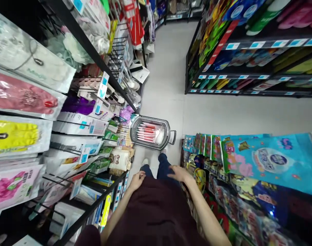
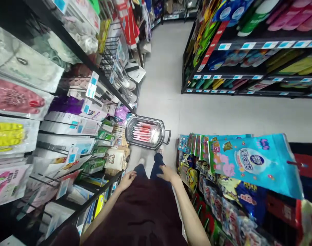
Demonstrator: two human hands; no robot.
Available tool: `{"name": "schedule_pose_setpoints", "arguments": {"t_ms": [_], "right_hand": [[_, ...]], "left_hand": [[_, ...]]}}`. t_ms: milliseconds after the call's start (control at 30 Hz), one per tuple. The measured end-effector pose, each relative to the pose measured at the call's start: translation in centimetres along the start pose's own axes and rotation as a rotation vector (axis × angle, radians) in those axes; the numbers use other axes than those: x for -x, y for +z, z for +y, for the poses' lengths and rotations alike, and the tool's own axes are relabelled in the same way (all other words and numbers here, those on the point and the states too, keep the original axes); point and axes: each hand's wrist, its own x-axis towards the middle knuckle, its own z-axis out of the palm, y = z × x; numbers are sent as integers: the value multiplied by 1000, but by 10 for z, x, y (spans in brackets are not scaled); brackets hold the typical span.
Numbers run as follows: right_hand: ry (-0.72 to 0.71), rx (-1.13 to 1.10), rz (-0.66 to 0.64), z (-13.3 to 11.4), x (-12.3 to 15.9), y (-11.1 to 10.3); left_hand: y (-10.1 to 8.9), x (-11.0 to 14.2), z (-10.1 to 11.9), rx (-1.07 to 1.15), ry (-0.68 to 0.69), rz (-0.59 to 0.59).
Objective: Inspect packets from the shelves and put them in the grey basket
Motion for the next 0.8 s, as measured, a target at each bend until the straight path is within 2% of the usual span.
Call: {"name": "schedule_pose_setpoints", "arguments": {"t_ms": [67,167,267,367,500,600,700,800], "right_hand": [[14,-9,-44,26,-15,1],[112,51,-33,58,-37,-7],[156,96,-82,81,-64,-21],[141,94,-112,95,-95,-34],[179,103,-86,106,-138,-41],[211,92,-39,110,-168,-35],[230,60,6,112,-199,-19],[249,28,11,116,-231,6]], "left_hand": [[7,-5,2,17,-29,37],[21,-7,4,40,-59,110],[35,-11,0,-15,-116,161],[49,-20,-8,-133,-215,140],[65,-46,-19,-198,-335,61],[78,-73,-25,-249,-386,-58],[90,-102,-32,-297,-426,-196],[102,-128,-45,-348,-509,-319]]}}
